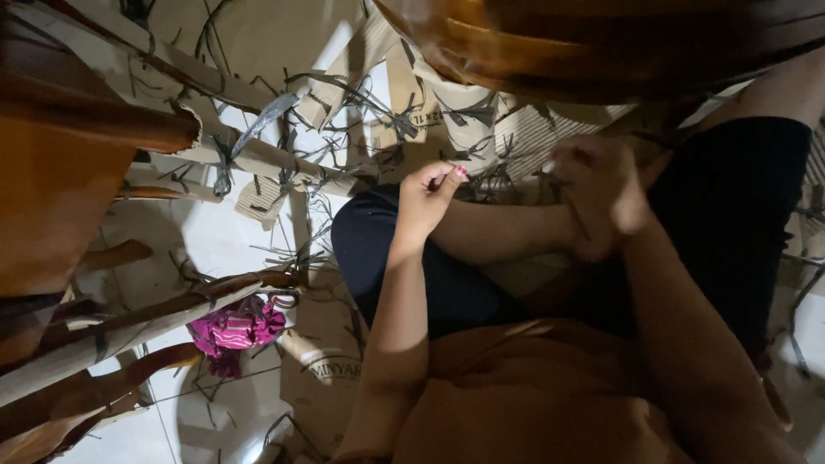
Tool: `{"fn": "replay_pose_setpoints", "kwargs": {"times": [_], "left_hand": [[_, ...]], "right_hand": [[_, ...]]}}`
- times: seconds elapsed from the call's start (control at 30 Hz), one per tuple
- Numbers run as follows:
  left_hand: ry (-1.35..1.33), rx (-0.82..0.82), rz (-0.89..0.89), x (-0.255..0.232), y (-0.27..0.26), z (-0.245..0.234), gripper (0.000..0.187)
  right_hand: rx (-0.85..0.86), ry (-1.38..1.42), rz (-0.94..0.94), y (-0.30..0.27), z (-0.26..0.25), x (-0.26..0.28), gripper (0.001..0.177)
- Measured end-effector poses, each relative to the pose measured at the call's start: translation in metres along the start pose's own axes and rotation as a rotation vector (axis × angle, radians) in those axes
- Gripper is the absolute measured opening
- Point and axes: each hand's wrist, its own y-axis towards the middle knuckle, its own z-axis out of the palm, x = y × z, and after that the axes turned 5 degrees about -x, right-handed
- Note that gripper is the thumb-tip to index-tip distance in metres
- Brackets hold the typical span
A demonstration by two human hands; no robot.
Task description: Wrapping furniture legs with cardboard and string for protection during transport.
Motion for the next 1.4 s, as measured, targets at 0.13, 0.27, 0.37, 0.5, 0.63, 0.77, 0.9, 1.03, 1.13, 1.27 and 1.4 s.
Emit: {"fn": "replay_pose_setpoints", "kwargs": {"times": [0.13, 0.27, 0.37, 0.5, 0.63, 0.77, 0.9, 1.03, 1.13, 1.27, 1.4], "left_hand": [[0.037, -0.017, 0.034, -0.002, 0.002, 0.000, 0.014], [0.162, 0.142, -0.009, 0.013, 0.003, -0.002, 0.014], [0.267, 0.096, -0.036, 0.013, 0.008, -0.010, 0.015], [0.425, -0.201, 0.086, 0.022, 0.020, -0.021, 0.011], [0.603, -0.185, 0.011, 0.055, 0.024, -0.021, 0.036], [0.561, -0.177, -0.173, 0.044, 0.027, -0.012, 0.051], [0.185, -0.230, 0.053, 0.032, 0.038, -0.008, 0.046], [0.124, -0.176, 0.229, 0.019, 0.046, -0.005, 0.059], [0.103, 0.079, 0.187, 0.039, 0.056, -0.001, 0.057], [0.416, 0.174, -0.012, 0.087, 0.061, 0.009, 0.018], [0.602, 0.132, -0.120, 0.034, 0.053, 0.001, 0.028]], "right_hand": [[0.112, 1.311, 0.570, 0.012, -0.040, 0.015, 0.014], [-0.211, 0.035, -0.060, 0.022, -0.054, -0.019, 0.016], [-0.250, -0.118, -0.285, 0.026, -0.064, -0.036, 0.017], [-0.180, -0.232, -0.242, 0.032, -0.060, -0.076, 0.017], [-0.283, -0.377, -0.217, 0.056, -0.028, -0.122, 0.030], [-0.213, 0.005, -0.094, 0.076, 0.003, -0.085, 0.029], [-0.034, 0.213, -0.154, 0.065, 0.037, 0.013, 0.010], [-0.038, -0.106, -0.439, 0.100, 0.095, -0.073, 0.024], [-0.014, -0.441, -0.480, 0.102, 0.105, -0.076, 0.045], [0.133, -0.274, -0.496, 0.112, 0.116, -0.086, 0.052], [0.104, -0.291, -0.478, 0.097, 0.123, -0.063, 0.030]]}}
